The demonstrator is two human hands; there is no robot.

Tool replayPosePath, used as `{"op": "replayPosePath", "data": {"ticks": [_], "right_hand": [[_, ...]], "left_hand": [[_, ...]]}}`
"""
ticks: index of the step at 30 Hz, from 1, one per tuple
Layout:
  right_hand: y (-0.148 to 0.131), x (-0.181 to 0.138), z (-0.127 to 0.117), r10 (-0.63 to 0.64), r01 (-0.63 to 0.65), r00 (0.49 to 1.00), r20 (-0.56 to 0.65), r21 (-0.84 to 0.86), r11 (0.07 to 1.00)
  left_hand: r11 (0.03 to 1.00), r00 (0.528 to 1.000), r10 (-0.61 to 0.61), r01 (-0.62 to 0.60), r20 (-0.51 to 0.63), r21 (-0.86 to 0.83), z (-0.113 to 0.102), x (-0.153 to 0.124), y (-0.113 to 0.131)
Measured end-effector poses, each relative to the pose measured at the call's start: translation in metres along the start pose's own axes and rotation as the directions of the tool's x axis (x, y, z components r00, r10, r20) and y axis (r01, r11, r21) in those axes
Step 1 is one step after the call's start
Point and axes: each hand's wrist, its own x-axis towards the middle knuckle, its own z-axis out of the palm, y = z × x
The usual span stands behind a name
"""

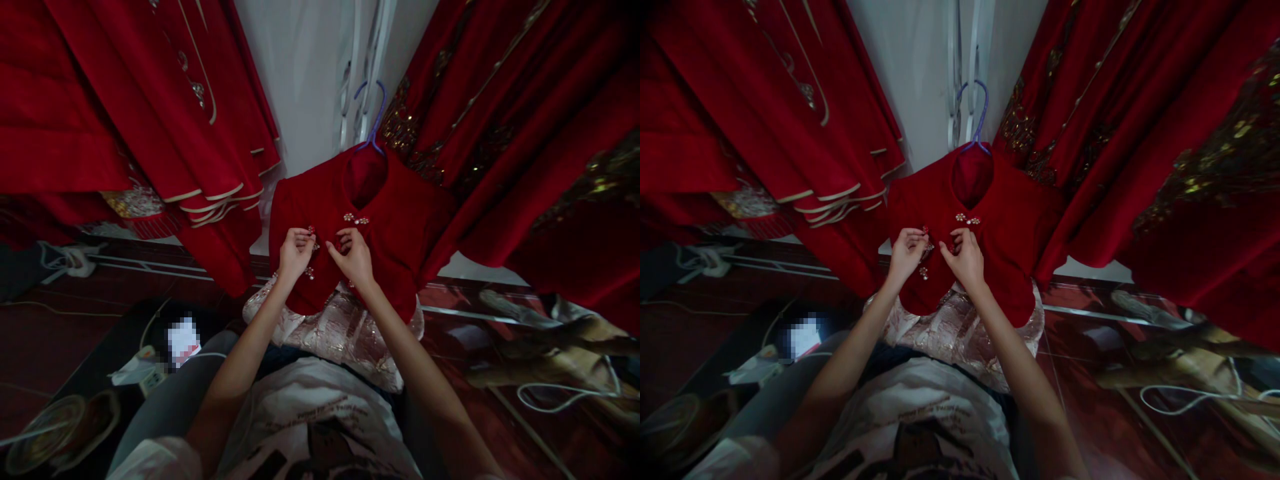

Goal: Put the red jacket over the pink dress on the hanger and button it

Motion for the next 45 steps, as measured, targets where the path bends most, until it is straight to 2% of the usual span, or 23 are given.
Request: {"op": "replayPosePath", "data": {"ticks": [3,5,14,21,26,31,35,40,45], "right_hand": [[0.009,-0.009,0.002,0.038,-0.065,0.993,0.116,0.231,0.971],[0.013,-0.012,0.003,0.057,-0.101,0.988,0.147,0.311,0.945],[0.006,-0.011,0.011,0.081,-0.095,0.995,0.055,0.361,0.928],[-0.004,-0.003,0.010,0.063,-0.066,0.998,0.022,0.432,0.899],[-0.004,0.002,0.011,0.044,-0.049,0.999,0.021,0.394,0.918],[-0.002,0.002,0.015,0.029,-0.028,1.000,0.005,0.357,0.934],[-0.001,0.005,0.017,0.012,-0.009,1.000,-0.008,0.316,0.949],[0.000,0.006,0.018,-0.039,0.044,0.999,-0.022,0.304,0.952],[-0.002,0.005,0.019,-0.033,0.033,0.999,-0.007,0.270,0.962]], "left_hand": [[0.998,0.999,0.018,-0.016,0.038,-0.060,0.000,-0.005,0.005],[0.998,0.998,0.023,-0.020,0.056,-0.052,0.001,-0.009,0.008],[0.999,0.988,0.031,-0.029,0.150,-0.018,-0.001,-0.018,0.013],[0.998,0.991,0.017,-0.008,0.136,-0.069,-0.001,-0.013,0.016],[0.994,0.993,0.005,0.008,0.122,-0.107,0.000,-0.009,0.018],[0.997,0.989,-0.036,0.047,0.145,-0.068,-0.001,-0.004,0.018],[0.998,0.986,-0.025,0.036,0.168,-0.060,-0.003,0.002,0.016],[0.995,0.974,0.040,-0.059,0.225,0.079,-0.008,0.010,0.017],[0.966,0.955,0.113,-0.170,0.275,0.193,-0.014,0.014,0.022]]}}
